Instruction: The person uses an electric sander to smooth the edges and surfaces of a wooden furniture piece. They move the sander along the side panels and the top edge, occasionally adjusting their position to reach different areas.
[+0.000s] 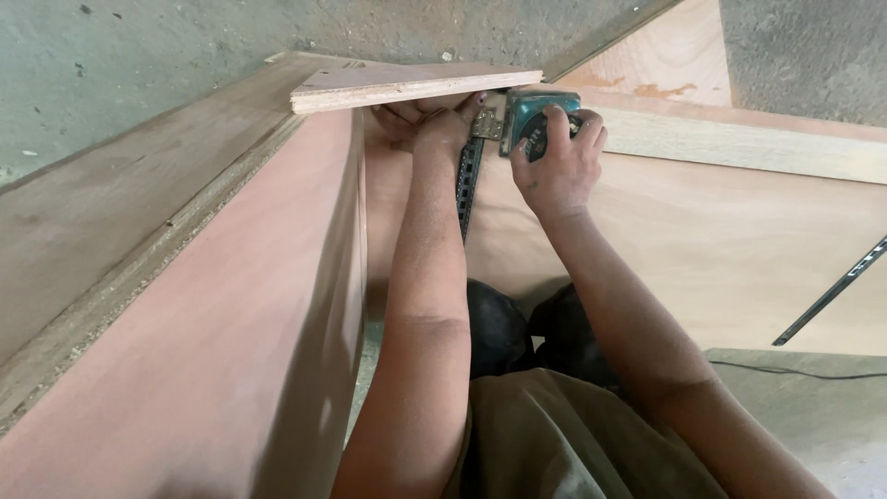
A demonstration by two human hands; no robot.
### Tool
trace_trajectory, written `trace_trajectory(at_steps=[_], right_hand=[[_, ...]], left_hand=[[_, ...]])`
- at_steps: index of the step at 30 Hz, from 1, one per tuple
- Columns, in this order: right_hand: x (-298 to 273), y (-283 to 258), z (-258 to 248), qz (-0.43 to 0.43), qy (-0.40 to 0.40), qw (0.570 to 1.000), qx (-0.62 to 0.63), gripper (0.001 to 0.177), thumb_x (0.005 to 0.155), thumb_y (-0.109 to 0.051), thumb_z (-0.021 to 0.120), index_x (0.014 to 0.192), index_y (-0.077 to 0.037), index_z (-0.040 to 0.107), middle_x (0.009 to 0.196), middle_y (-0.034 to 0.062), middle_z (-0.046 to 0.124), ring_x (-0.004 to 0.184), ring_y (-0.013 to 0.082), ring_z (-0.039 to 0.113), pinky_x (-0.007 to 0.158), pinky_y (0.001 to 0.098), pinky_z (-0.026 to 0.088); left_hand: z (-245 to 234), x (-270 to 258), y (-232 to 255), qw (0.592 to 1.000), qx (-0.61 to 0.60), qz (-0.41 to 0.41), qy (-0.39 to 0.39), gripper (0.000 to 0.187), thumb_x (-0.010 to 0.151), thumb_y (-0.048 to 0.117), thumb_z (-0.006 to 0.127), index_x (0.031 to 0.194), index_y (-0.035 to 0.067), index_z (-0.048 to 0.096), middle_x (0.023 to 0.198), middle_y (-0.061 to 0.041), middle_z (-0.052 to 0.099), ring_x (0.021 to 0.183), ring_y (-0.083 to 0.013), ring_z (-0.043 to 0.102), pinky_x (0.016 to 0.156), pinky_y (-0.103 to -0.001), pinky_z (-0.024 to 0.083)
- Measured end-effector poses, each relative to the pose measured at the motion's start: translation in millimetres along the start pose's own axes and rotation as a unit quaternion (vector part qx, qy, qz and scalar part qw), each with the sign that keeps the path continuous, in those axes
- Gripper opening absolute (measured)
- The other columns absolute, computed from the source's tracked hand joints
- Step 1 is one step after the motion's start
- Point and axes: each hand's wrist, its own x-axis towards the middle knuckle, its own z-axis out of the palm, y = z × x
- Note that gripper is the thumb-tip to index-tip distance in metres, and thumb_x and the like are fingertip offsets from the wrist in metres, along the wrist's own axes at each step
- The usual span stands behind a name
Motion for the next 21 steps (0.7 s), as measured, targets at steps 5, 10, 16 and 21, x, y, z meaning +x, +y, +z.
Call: trace_trajectory(at_steps=[5, 10, 16, 21], right_hand=[[-18, 9, 11, -0.040, 0.066, 0.997, -0.032, 0.053, 0.071, -0.034, 0.073, 0.119, -0.019, 0.057, 0.108, 0.0121, 0.045, 0.098, 0.0347, 0.057, 0.065, 0.0462, 0.060], [2, 6, 10, -0.049, 0.086, 0.994, -0.037, 0.055, 0.067, -0.034, 0.076, 0.117, -0.019, 0.059, 0.105, 0.0123, 0.046, 0.094, 0.0359, 0.058, 0.064, 0.0475, 0.060], [-10, 11, 12, -0.056, 0.092, 0.994, -0.033, 0.056, 0.066, -0.033, 0.076, 0.118, -0.018, 0.060, 0.104, 0.0132, 0.047, 0.090, 0.0362, 0.058, 0.070, 0.0446, 0.057], [2, 13, 19, -0.062, 0.109, 0.992, -0.019, 0.058, 0.065, -0.032, 0.076, 0.118, -0.017, 0.059, 0.104, 0.0142, 0.047, 0.089, 0.0371, 0.057, 0.073, 0.0453, 0.055]], left_hand=[[-11, 35, -2, 0.921, 0.375, -0.026, 0.101, 0.085, 0.084, 0.092, 0.023, 0.143, 0.033, 0.035, 0.139, -0.005, 0.031, 0.157, -0.0428, -0.008, 0.116, -0.080, -0.002], [-45, 99, -23, 0.325, 0.942, 0.071, 0.054, 0.141, 0.070, 0.105, 0.031, 0.160, 0.002, -0.005, 0.161, -0.032, -0.024, 0.151, -0.0472, -0.024, 0.119, -0.072, 0.001], [-53, 115, -22, 0.305, 0.948, 0.084, 0.015, 0.134, 0.069, 0.106, 0.025, 0.154, 0.002, 0.016, 0.158, -0.030, 0.000, 0.151, -0.0426, -0.005, 0.121, -0.067, 0.007], [-62, 136, -24, 0.279, 0.956, 0.085, -0.024, 0.133, 0.067, 0.107, 0.020, 0.149, 0.002, 0.033, 0.155, -0.028, 0.020, 0.151, -0.0390, 0.010, 0.122, -0.062, 0.011]])
